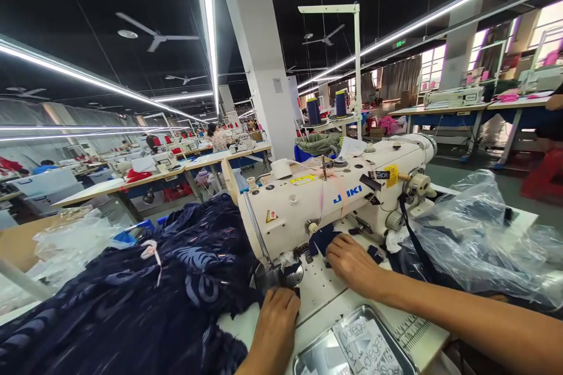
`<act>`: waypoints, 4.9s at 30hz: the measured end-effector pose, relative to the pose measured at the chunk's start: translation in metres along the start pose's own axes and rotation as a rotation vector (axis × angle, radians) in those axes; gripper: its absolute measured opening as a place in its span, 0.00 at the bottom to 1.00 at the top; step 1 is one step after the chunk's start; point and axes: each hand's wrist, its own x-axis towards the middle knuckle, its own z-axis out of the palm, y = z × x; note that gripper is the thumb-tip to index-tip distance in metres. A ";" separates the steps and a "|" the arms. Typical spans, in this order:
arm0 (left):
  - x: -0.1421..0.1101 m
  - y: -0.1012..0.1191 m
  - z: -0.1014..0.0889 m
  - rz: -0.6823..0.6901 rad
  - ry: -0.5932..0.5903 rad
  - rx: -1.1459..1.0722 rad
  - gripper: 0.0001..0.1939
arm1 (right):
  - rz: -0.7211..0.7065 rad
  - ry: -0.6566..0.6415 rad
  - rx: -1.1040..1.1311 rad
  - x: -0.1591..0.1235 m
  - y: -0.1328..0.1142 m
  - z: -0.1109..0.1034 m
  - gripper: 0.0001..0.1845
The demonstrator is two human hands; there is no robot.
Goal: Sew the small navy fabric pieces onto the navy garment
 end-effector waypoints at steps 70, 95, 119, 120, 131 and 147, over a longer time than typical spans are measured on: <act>-0.007 0.013 -0.013 -0.187 -0.243 -0.083 0.25 | -0.513 0.028 0.165 0.034 -0.029 0.037 0.14; 0.002 0.006 0.009 -0.136 -0.118 0.125 0.24 | -0.438 0.039 0.013 0.037 -0.031 0.048 0.21; -0.004 -0.021 -0.016 -0.312 -0.085 -0.225 0.21 | -0.308 0.047 0.337 0.029 -0.040 0.042 0.13; -0.003 -0.019 -0.015 -0.312 -0.088 -0.205 0.20 | -0.305 0.047 0.348 0.029 -0.041 0.042 0.13; -0.006 -0.020 -0.009 -0.254 -0.145 -0.141 0.24 | -0.307 -0.003 0.510 0.029 -0.032 0.039 0.15; -0.011 -0.021 -0.016 -0.169 -0.303 -0.042 0.27 | -0.403 0.033 0.340 0.029 -0.038 0.032 0.12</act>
